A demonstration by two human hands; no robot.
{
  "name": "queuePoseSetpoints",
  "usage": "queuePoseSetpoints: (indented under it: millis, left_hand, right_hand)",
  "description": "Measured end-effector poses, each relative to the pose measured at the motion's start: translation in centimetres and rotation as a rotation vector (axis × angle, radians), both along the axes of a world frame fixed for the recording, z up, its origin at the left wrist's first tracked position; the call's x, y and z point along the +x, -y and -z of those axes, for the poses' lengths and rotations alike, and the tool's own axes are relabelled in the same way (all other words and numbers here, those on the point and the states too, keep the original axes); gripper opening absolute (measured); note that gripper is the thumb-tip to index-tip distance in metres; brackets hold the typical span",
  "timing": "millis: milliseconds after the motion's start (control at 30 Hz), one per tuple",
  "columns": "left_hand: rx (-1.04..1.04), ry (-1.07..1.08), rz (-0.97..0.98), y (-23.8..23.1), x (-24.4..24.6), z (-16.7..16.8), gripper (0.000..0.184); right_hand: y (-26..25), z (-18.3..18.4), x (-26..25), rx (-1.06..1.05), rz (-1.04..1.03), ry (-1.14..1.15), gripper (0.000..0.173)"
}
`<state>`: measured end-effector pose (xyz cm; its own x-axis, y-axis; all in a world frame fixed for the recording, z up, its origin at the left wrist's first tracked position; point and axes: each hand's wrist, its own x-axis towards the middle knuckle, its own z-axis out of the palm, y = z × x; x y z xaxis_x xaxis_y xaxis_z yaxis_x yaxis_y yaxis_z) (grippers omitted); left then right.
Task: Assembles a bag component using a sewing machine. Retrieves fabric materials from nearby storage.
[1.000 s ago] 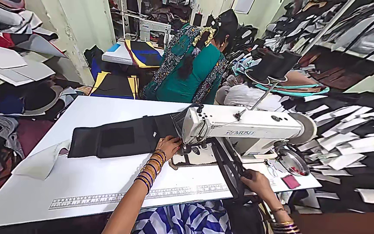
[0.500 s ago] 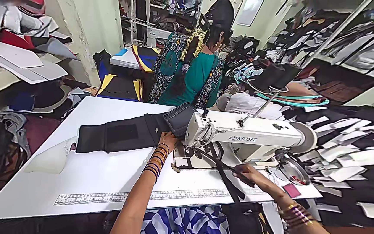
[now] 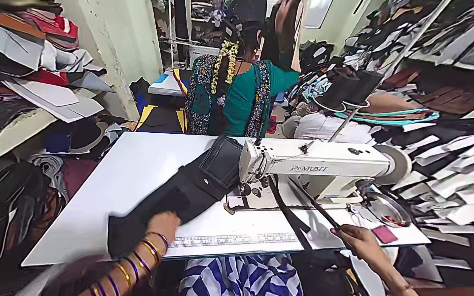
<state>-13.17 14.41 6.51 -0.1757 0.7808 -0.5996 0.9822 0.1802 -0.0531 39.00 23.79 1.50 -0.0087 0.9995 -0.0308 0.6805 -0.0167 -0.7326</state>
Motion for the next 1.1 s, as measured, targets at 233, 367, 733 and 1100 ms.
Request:
queuePoseSetpoints:
  millis: [233,367,733,1100]
  left_hand:
    - [0.192,0.658,0.287,-3.3,7.4,0.6,0.042]
    - [0.852,0.642,-0.23,-12.9,2.0,4.9,0.054]
    - [1.213,1.344,-0.649,-14.0,-4.5,-2.9,0.057]
    - [1.006,0.858,-0.482,-1.6,-1.2,7.1,0.072]
  right_hand:
    - [-3.2,0.3,-6.2,0.032,-0.014,0.65,0.038]
    - [-0.9,-0.3,-13.3,0.26,-0.133,0.51,0.03]
    - [0.7,6.0,-34.4,0.344,-0.799,0.265,0.061]
    - [-2.6,1.2,-32.7,-0.127,-0.355,-0.271,0.042]
